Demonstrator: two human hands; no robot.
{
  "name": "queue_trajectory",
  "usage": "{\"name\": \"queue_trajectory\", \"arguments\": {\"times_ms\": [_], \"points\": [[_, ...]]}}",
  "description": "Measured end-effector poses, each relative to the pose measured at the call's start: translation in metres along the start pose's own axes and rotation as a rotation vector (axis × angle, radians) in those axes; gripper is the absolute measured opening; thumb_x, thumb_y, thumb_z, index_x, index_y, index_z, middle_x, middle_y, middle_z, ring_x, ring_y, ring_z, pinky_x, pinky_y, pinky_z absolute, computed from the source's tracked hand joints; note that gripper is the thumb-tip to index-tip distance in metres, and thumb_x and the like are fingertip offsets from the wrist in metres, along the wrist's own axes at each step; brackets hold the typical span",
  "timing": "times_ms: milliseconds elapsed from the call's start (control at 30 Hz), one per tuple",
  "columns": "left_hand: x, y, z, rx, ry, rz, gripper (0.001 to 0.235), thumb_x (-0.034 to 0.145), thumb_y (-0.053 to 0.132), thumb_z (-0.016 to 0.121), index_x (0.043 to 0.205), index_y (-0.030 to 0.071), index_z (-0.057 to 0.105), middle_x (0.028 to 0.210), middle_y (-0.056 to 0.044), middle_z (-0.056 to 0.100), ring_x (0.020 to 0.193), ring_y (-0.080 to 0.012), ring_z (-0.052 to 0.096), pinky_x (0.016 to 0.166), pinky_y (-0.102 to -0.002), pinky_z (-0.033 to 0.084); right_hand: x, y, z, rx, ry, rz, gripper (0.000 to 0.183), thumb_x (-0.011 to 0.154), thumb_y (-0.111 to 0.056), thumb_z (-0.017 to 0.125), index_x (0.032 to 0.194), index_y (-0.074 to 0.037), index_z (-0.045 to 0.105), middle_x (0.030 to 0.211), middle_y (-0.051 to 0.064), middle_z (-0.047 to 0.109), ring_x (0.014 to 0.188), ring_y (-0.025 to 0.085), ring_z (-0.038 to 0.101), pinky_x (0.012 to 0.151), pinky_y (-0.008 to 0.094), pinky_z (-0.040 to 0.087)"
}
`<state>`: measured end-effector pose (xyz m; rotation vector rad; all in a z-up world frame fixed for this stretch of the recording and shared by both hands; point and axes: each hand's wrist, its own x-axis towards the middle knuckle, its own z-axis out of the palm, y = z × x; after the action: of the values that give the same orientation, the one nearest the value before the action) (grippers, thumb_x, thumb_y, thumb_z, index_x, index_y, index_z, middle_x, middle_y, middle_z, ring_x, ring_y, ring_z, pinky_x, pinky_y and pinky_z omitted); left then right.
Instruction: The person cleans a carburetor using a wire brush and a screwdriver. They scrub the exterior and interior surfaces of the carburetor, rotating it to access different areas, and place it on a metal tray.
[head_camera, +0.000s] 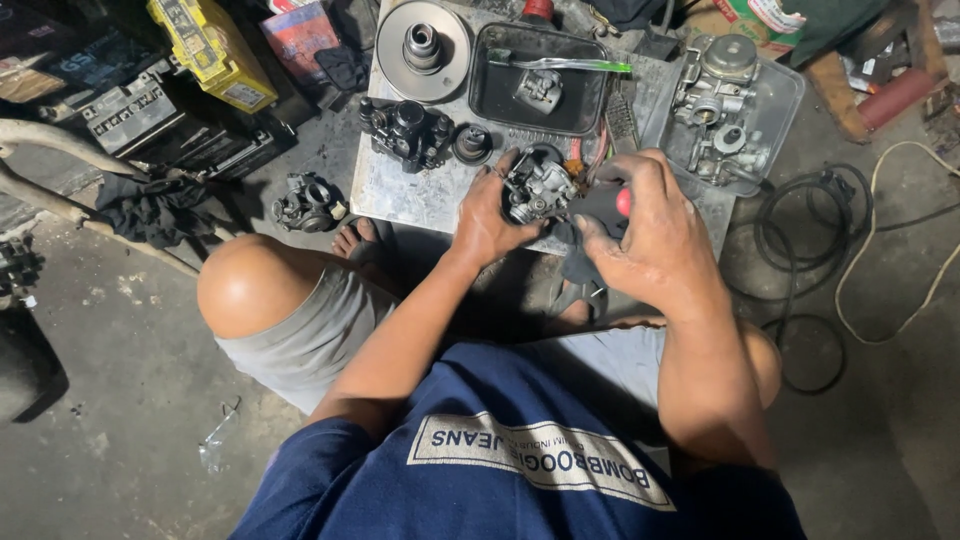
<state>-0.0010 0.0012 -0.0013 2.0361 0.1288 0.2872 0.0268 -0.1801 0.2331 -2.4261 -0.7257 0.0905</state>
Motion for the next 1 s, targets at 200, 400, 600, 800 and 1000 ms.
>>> {"name": "queue_trajectory", "arguments": {"times_ms": [200, 400, 600, 800, 1000], "points": [[0.001, 0.000, -0.002, -0.006, -0.023, -0.023, 0.119, 0.047, 0.037, 0.102, 0.151, 0.017, 0.048, 0.123, -0.018, 0.072, 0.123, -0.0363, 0.066, 0.123, -0.046, 0.037, -0.002, 0.015, 0.011, 0.054, 0.089, -0.008, 0.056, 0.079, -0.014, 0.084, 0.126, -0.010, 0.054, 0.110, 0.014, 0.063, 0.101, 0.049, 0.068, 0.076, 0.058, 0.055], [0.000, -0.003, 0.001, -0.009, -0.001, -0.004, 0.119, 0.046, 0.036, 0.102, 0.151, 0.016, 0.048, 0.123, -0.018, 0.072, 0.123, -0.0362, 0.066, 0.122, -0.046, 0.038, 0.001, 0.012, 0.020, 0.191, 0.073, 0.094, 0.056, 0.080, -0.014, 0.086, 0.123, -0.006, 0.052, 0.108, 0.014, 0.074, 0.100, 0.045, 0.071, 0.081, 0.052, 0.058], [0.002, 0.010, -0.008, -0.014, -0.018, -0.001, 0.119, 0.048, 0.030, 0.101, 0.152, 0.015, 0.047, 0.125, -0.020, 0.071, 0.123, -0.0382, 0.066, 0.123, -0.046, 0.038, 0.004, 0.014, 0.036, 0.167, -0.034, 0.030, 0.040, 0.076, -0.010, 0.085, 0.112, -0.005, 0.068, 0.090, 0.025, 0.072, 0.089, 0.049, 0.071, 0.068, 0.058, 0.059], [-0.001, -0.001, -0.002, -0.031, 0.001, 0.006, 0.121, 0.045, 0.035, 0.100, 0.152, 0.014, 0.048, 0.124, -0.020, 0.071, 0.123, -0.0366, 0.066, 0.123, -0.045, 0.038, 0.010, 0.004, 0.037, 0.149, -0.156, 0.190, 0.037, 0.080, -0.014, 0.082, 0.113, -0.009, 0.066, 0.090, 0.022, 0.075, 0.095, 0.046, 0.071, 0.078, 0.058, 0.058], [-0.001, -0.003, -0.001, 0.000, 0.033, 0.014, 0.114, 0.047, 0.033, 0.099, 0.148, 0.010, 0.052, 0.120, -0.020, 0.072, 0.119, -0.0363, 0.067, 0.121, -0.043, 0.040, 0.011, 0.007, 0.034, 0.174, -0.179, 0.201, 0.034, 0.082, -0.009, 0.079, 0.113, -0.008, 0.066, 0.090, 0.024, 0.075, 0.097, 0.048, 0.071, 0.077, 0.060, 0.057]]}}
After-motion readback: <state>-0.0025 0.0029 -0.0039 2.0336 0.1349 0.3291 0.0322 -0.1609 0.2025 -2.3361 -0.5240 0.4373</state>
